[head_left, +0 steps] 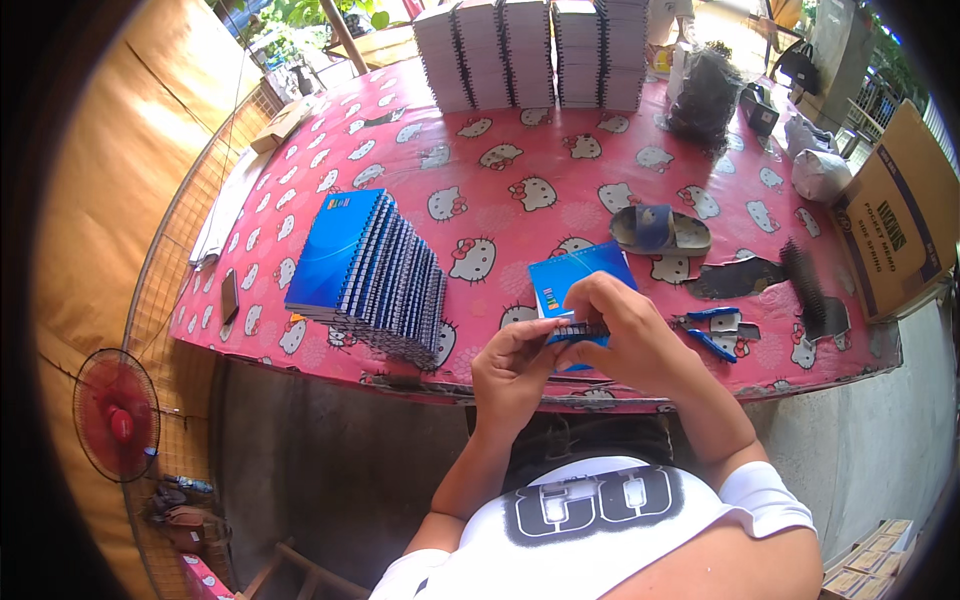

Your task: The person applies blue tape to the spines of spiral-bound notebooks by hand and using a pair of pliers to trim the tape or spiral.

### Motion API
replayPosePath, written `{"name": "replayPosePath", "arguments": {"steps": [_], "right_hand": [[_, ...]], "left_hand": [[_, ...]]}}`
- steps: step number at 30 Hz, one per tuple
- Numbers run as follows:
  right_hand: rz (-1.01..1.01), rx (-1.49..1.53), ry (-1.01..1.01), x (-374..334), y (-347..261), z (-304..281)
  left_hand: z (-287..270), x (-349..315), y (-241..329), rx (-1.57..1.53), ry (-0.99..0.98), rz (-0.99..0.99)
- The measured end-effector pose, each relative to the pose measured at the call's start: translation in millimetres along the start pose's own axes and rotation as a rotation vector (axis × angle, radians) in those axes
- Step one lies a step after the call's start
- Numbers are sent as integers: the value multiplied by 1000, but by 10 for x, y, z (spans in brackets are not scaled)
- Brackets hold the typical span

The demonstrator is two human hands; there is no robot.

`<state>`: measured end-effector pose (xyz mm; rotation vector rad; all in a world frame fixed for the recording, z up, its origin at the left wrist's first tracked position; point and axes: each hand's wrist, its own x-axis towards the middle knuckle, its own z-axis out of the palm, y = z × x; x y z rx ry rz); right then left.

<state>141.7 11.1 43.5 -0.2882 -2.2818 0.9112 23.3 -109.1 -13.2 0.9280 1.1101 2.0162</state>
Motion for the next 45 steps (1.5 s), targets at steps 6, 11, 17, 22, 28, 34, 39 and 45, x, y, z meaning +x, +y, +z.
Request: {"name": "replayPosePath", "arguments": {"steps": [6,11,17,22,28,34,39,45], "right_hand": [[-52,116,-57,119,0,76],[-206,108,47,172,-44,189],[-88,166,-25,166,-140,176],[-218,86,-29,194,-185,237],[-435,-392,174,392,-421,94],[-206,731,111,970,-345,489],[-68,457,55,1726,-591,821],[-217,364,286,1985,-129,1495]], "left_hand": [[-142,-42,120,172,-16,27],[-107,-52,273,503,30,201],[-136,-118,220,215,152,56],[-180,-86,227,218,164,29],[-266,-172,325,159,254,384],[-245,-111,1110,240,402,544],[-927,369,1406,786,734,505],[-1566,720,1086,335,678,575]]}}
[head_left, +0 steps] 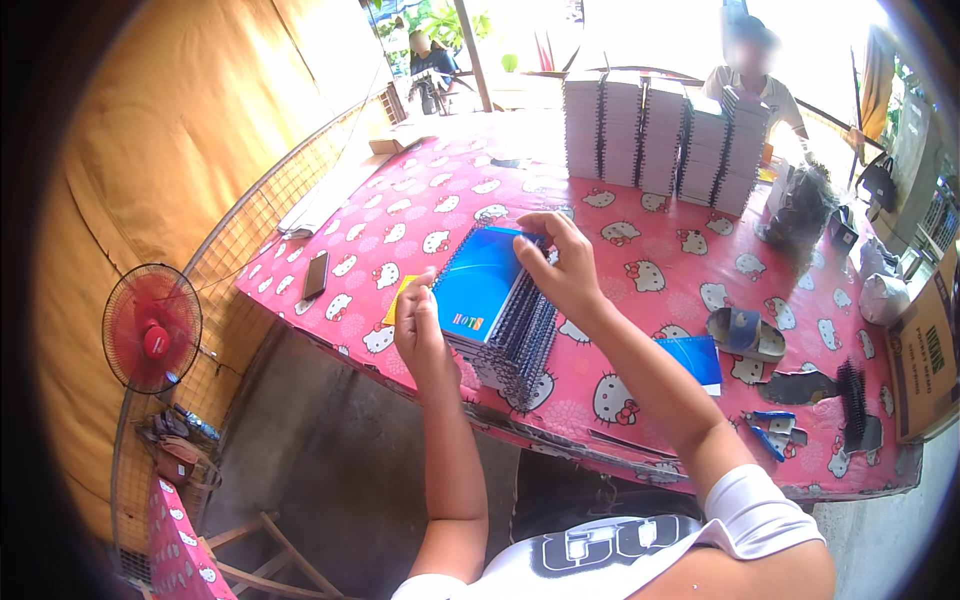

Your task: The person applies blue tape to the spines of spiral-bound notebooks by hand and using a pair of pliers to trim the tape or spiral.

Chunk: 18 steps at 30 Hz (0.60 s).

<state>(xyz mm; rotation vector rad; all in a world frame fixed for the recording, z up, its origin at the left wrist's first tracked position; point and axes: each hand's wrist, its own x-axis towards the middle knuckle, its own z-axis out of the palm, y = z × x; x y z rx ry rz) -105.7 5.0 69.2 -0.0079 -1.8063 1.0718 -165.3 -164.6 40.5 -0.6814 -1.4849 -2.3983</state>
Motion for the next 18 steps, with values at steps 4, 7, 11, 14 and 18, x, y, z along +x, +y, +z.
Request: {"name": "replayPosePath", "arguments": {"steps": [4,7,11,14,18], "right_hand": [[158,9,46,46,98,44],[-69,-105,-53,-6,91,-241],[28,-102,-163,-69,122,-661],[162,-24,-226,-10,109,-550],[94,-4,-156,66,89,-236]], "left_hand": [[264,-16,94,162,63,-54],[201,59,22,103,29,-11],[47,42,125,6,51,-74],[307,-35,159,81,215,152],[335,30,123,176,150,20]]}}
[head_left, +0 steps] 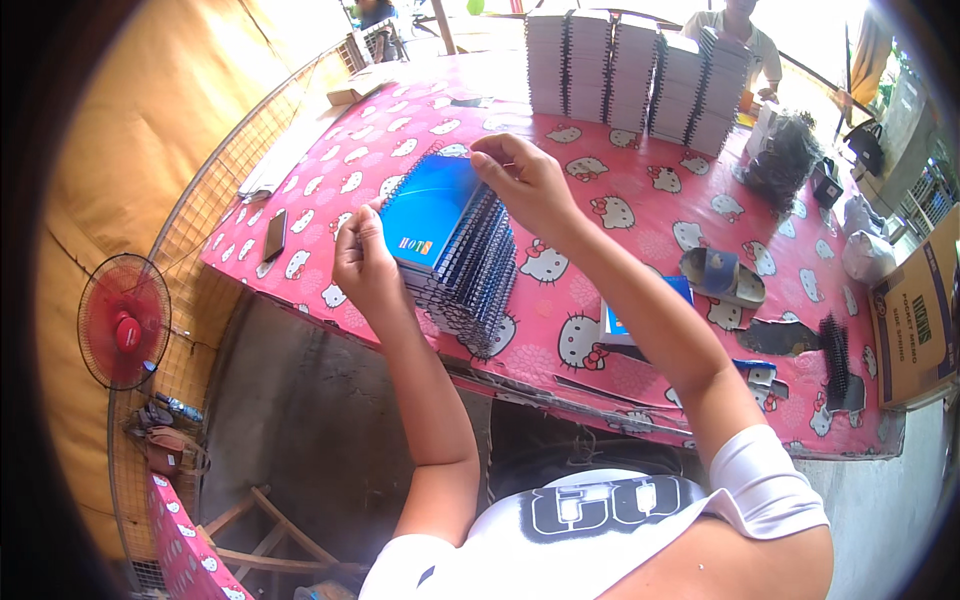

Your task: The person applies blue tape to the spines of spiral-bound notebooks by hand and using a pair of pliers to trim the tape or spiral.

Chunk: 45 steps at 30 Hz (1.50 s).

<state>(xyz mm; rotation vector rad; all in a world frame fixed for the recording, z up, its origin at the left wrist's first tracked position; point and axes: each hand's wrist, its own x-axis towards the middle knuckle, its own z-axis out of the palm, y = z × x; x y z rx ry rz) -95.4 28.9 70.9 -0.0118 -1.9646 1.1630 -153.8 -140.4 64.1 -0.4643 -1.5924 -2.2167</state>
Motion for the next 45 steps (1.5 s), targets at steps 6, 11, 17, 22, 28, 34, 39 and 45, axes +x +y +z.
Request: {"name": "replayPosePath", "arguments": {"steps": [6,11,17,22,28,34,39,45], "right_hand": [[38,106,208,80,73,303],[-301,-363,2,-190,18,-280],[-31,-632,-712,-1374,6,-1148],[94,-787,-801,-1525,90,-1163],[36,-729,-902,-1373,141,-1200],[105,-617,-919,-1264,142,-1248],[51,-560,-699,-1400,193,-1326],[-49,-493,-214,-1394,-221,-1592]], "left_hand": [[113,-52,119,97,59,-42],[-371,31,47,373,-7,93],[-547,-740,642,-634,-285,481],[93,-1321,390,-315,-749,-236],[138,-1433,-184,-414,-734,-663],[127,-1443,-286,-364,-735,-707],[242,-1502,-377,-408,-796,-846],[644,-1526,-424,-413,-845,-1141]]}}
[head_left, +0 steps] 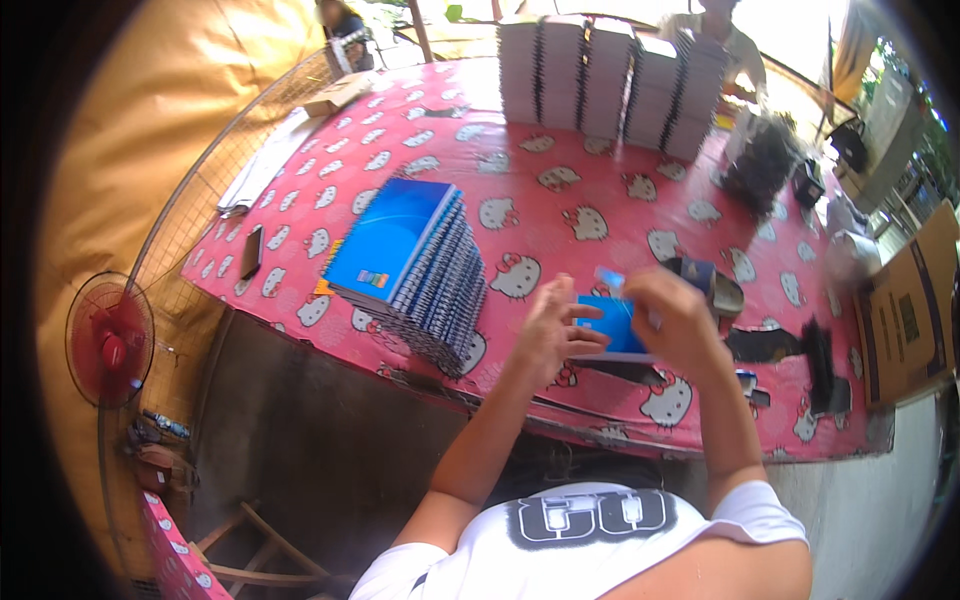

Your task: The person applies blue tape to the spines of spiral-bound notebooks by hand and using a pair of pliers to trim the tape or spiral.

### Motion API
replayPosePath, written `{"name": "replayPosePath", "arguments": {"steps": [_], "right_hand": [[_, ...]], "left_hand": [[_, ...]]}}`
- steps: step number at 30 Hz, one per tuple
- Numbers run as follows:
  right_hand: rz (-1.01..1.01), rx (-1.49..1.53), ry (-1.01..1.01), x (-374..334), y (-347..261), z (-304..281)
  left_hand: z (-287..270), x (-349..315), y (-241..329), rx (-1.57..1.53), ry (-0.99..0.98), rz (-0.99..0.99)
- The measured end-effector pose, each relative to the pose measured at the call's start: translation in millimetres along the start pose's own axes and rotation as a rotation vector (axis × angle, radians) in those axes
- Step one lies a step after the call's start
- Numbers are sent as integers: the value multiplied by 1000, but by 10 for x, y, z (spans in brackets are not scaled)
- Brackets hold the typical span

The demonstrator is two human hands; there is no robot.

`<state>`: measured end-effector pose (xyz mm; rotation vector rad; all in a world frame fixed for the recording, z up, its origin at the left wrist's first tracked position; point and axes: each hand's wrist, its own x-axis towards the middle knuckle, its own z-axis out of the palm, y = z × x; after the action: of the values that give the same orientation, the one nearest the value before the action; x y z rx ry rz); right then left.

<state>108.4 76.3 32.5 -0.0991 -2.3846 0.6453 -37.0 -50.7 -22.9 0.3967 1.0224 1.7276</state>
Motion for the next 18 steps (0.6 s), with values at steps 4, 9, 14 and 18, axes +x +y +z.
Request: {"name": "replayPosePath", "arguments": {"steps": [4,9,14,18], "right_hand": [[-67,-56,-87,-300,-97,158],[378,174,392,-527,342,-165],[609,720,213,-685,612,248],[551,557,242,-665,587,402]], "left_hand": [[-11,293,-249,461,14,311],[226,88,-73,720,-59,762],[230,224,-274,927,58,893],[202,128,-312,976,78,778]]}}
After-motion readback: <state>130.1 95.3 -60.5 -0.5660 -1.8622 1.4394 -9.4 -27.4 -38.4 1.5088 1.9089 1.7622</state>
